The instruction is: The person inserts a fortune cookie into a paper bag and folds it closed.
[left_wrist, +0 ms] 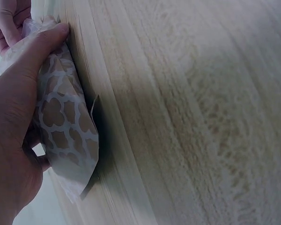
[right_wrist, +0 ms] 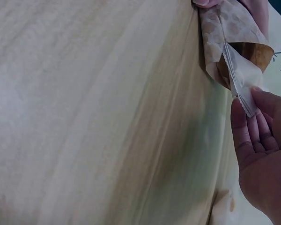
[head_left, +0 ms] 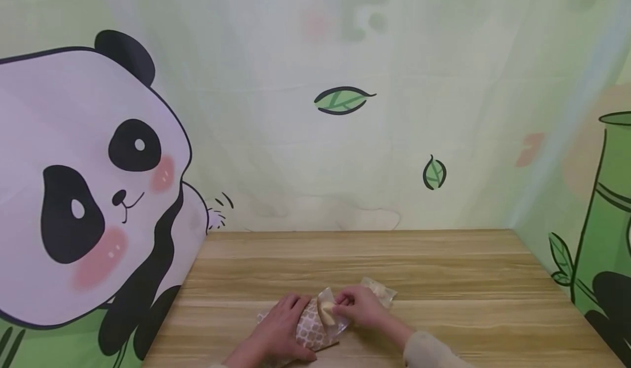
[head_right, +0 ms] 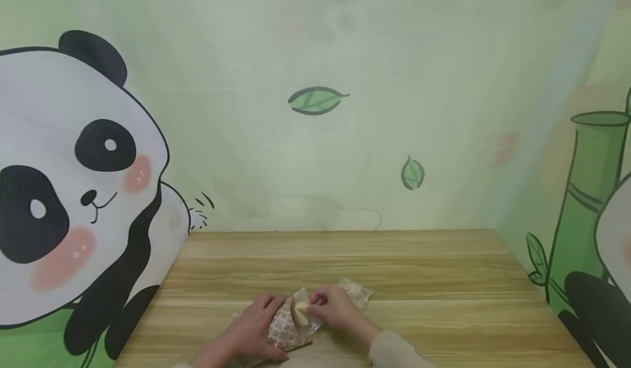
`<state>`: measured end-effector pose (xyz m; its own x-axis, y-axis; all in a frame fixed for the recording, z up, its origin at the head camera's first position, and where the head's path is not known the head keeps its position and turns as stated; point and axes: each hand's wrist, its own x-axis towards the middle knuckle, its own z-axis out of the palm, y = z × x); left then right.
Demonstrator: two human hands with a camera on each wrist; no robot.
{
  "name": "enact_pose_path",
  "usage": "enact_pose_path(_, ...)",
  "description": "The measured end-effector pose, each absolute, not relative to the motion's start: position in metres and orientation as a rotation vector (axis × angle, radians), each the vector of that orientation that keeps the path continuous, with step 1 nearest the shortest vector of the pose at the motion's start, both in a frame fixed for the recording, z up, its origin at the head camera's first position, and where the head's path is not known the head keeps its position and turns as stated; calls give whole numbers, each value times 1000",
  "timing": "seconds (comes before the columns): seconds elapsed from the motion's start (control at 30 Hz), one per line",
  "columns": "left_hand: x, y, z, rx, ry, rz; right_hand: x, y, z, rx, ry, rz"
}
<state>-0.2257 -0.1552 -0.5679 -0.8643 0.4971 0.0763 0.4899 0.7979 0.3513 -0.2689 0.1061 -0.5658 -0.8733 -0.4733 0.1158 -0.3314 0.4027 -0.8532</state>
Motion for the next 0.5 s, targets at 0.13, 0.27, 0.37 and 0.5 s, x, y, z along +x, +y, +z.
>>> enact_pose_path(0.13, -226, -156, -569, 795, 2951, 563, -269, 106, -567, -699, 2518, -1473)
enact_pose_path(0.27, -226, -156, -570, 800, 2942, 559, -272, 108, -563, -702, 2521, -1421)
enact_pose_path(0.37, -226, -156, -571, 829, 2951, 553, -274, 110, -557, -737, 2504, -1396)
enact_pose_path(0.5, -225, -155, -570, 850, 2959, 554, -275, 111, -551, -777, 2485, -1398)
